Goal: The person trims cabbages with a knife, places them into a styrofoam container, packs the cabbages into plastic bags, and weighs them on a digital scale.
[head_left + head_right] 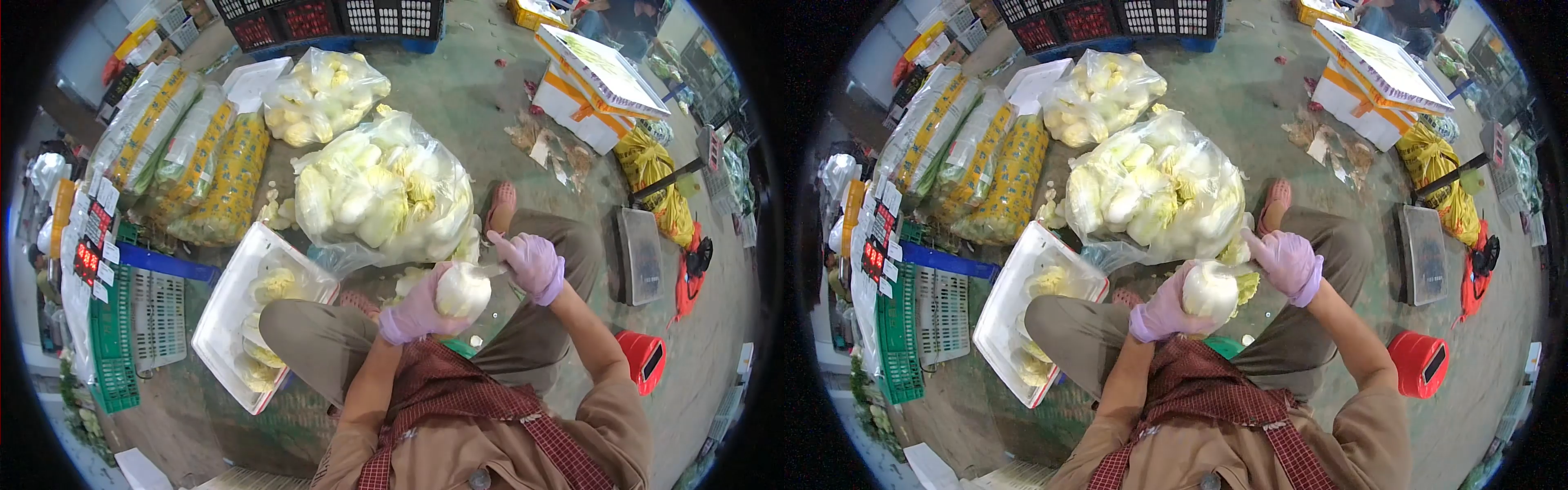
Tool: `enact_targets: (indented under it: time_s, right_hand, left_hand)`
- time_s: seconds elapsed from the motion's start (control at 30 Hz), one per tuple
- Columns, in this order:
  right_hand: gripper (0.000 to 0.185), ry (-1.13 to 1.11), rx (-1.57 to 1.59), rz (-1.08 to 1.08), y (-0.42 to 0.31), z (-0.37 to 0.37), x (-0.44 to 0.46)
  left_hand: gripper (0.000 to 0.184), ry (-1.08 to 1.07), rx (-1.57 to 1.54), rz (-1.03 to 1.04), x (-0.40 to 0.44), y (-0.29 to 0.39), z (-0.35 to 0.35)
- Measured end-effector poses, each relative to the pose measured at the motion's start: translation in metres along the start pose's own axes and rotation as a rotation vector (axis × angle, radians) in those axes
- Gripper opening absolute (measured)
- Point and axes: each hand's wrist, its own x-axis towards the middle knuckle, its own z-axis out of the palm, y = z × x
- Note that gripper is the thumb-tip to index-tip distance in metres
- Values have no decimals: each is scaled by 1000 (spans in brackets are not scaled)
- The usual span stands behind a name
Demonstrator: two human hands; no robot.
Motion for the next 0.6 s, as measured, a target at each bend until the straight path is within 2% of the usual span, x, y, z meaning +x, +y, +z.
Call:
enact_targets:
  time_s: [0.03, 0.1, 0.13, 0.2, 0.33, 0.47, 0.53, 0.57, 0.6]
  right_hand:
    - [50, -210, -108, 154, 6, 3, 0]
    - [46, -90, -117, 180, 18, 8, -14]
    - [44, -65, -63, 188, 9, -2, -9]
    - [43, -53, 96, 143, -16, -23, 4]
    - [52, -84, 10, -11, -37, -26, 6]
    - [50, -125, 16, -10, -33, -22, 6]
    - [50, -109, 2, 55, -21, -16, 6]
    - [51, -120, -38, 67, -15, -15, 7]
    - [51, -117, -40, 65, -16, -16, 5]
  left_hand:
    - [82, 0, 3, 4, -2, 3, 0]
    - [80, -64, 27, 136, -5, 15, 1]
    - [79, -54, -23, 129, -4, 19, 1]
    - [79, 24, -125, -40, -3, 12, -1]
    - [76, 53, 50, 52, 2, 3, -3]
    - [76, 49, 20, 50, -2, 8, -2]
    - [77, -88, -15, 6, -5, 15, -1]
    - [77, -72, 151, 30, -10, 14, 1]
    - [77, -71, 153, 34, -8, 15, 0]
